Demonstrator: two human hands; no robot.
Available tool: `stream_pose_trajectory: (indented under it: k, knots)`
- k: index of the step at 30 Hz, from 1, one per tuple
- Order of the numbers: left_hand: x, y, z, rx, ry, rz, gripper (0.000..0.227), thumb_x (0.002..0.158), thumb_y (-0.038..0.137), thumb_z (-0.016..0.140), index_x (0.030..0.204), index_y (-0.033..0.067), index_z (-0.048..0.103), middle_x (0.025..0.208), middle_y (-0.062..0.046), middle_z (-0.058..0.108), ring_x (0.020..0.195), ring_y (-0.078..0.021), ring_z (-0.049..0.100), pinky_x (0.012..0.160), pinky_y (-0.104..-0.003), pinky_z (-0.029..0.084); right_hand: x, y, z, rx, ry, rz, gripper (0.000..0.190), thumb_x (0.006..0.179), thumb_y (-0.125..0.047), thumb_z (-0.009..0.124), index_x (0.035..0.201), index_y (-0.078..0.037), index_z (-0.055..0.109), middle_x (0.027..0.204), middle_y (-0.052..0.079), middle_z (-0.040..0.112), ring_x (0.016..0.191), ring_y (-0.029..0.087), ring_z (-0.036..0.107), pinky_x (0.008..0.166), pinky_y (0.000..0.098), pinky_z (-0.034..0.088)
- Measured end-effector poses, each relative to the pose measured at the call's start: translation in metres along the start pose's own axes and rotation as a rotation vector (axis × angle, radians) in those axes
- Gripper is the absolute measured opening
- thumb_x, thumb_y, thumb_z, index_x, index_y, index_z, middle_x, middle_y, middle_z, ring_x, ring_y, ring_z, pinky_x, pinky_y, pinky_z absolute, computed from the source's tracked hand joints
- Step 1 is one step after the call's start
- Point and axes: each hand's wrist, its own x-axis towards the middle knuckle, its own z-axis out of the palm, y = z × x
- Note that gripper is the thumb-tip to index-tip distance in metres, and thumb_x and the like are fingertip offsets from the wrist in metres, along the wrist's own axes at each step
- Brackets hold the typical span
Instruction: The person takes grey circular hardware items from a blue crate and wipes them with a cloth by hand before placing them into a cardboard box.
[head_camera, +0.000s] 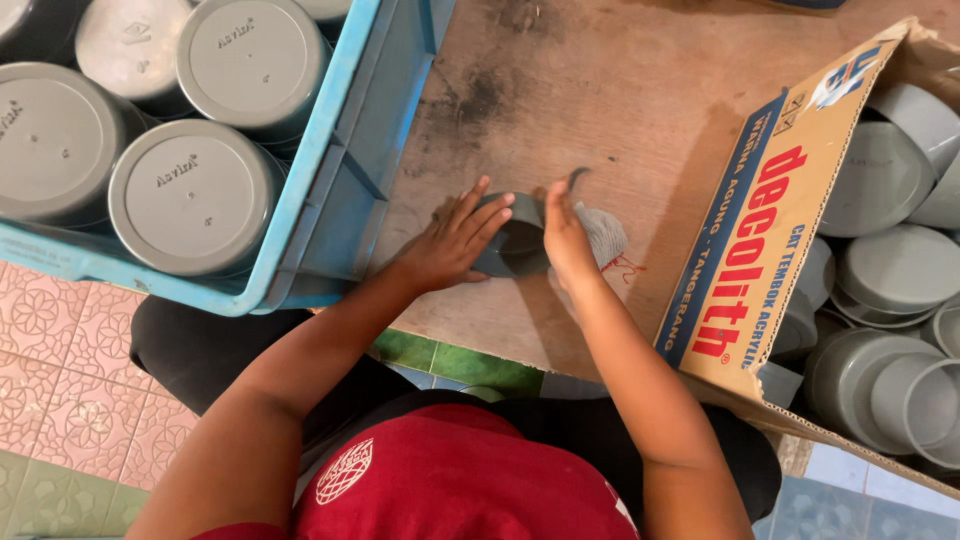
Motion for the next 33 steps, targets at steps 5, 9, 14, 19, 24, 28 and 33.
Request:
stream_pose_trajectory:
  k: [5, 9, 14, 19, 24, 28, 33]
  knots:
    - [0.013, 0.012, -0.014, -0.697, 0.094, -0.185, 0.130, 0.078, 0.066, 0.083, 0.167, 0.0114, 0.005, 0.174, -0.014, 0.003, 0.158, -0.0455, -0.004, 0.124, -0.064, 0.003, -0.005, -0.012, -0.004, -0.018, -0.022, -0.104, 0.068, 0.105, -0.050, 0.060, 0.157, -0.010, 0.042, 0.170, 0.012, 0.024, 0.157, 0.029, 0.019, 0.130, 0.0443, 0.016]
    - [0.025, 0.013, -0.017, -0.950, 0.250, -0.304, 0.120, 0.096, 0.064, 0.066, 0.165, 0.0129, -0.016, 0.174, -0.018, -0.009, 0.158, -0.0419, -0.015, 0.119, -0.069, -0.012, -0.006, 0.001, -0.008, -0.049, -0.003, -0.481, 0.067, 0.101, -0.029, 0.073, 0.158, -0.012, 0.041, 0.170, 0.019, 0.022, 0.157, 0.035, 0.016, 0.130, 0.0471, 0.013]
    - [0.019, 0.010, -0.009, -0.956, 0.262, -0.349, 0.121, 0.096, 0.068, 0.061, 0.164, 0.0107, -0.021, 0.173, -0.020, -0.014, 0.158, -0.0416, -0.017, 0.119, -0.067, -0.015, -0.009, 0.018, 0.001, -0.057, 0.024, -0.738, 0.078, 0.095, -0.030, 0.078, 0.160, -0.013, 0.037, 0.171, 0.016, 0.018, 0.157, 0.036, 0.011, 0.129, 0.0489, 0.013]
    - [0.006, 0.007, 0.006, -0.950, 0.305, -0.377, 0.121, 0.096, 0.068, 0.058, 0.161, 0.0043, -0.021, 0.171, -0.023, -0.016, 0.158, -0.0428, -0.016, 0.125, -0.062, -0.015, -0.009, 0.032, 0.013, -0.128, 0.080, -1.016, 0.090, 0.087, -0.040, 0.085, 0.159, -0.013, 0.038, 0.171, 0.016, 0.016, 0.156, 0.042, 0.005, 0.127, 0.0514, 0.012]
    - [-0.010, 0.009, 0.011, -0.803, 0.230, -0.354, 0.126, 0.091, 0.066, 0.067, 0.163, 0.0003, -0.013, 0.170, -0.027, -0.014, 0.153, -0.0511, -0.020, 0.123, -0.063, -0.011, -0.006, 0.044, 0.018, -0.181, 0.064, -1.119, 0.094, 0.076, -0.043, 0.093, 0.153, -0.013, 0.048, 0.169, 0.020, 0.020, 0.153, 0.051, 0.004, 0.125, 0.0566, 0.016]
    - [-0.022, 0.013, 0.014, -0.754, 0.179, -0.293, 0.119, 0.093, 0.065, 0.066, 0.166, 0.0019, -0.005, 0.171, -0.025, -0.013, 0.153, -0.0515, -0.018, 0.124, -0.062, -0.009, -0.015, 0.046, 0.015, -0.211, 0.009, -1.148, 0.087, 0.072, -0.048, 0.093, 0.147, -0.025, 0.056, 0.167, 0.017, 0.025, 0.152, 0.052, 0.006, 0.124, 0.0592, 0.017]
    - [-0.043, 0.027, 0.020, -0.713, 0.065, -0.231, 0.120, 0.087, 0.064, 0.071, 0.165, 0.0014, 0.004, 0.170, -0.027, -0.006, 0.153, -0.0541, -0.011, 0.124, -0.063, -0.004, -0.027, 0.064, 0.016, -0.366, -0.062, -1.166, 0.085, 0.073, -0.049, 0.091, 0.145, -0.019, 0.059, 0.164, 0.017, 0.035, 0.151, 0.053, 0.018, 0.123, 0.0561, 0.025]
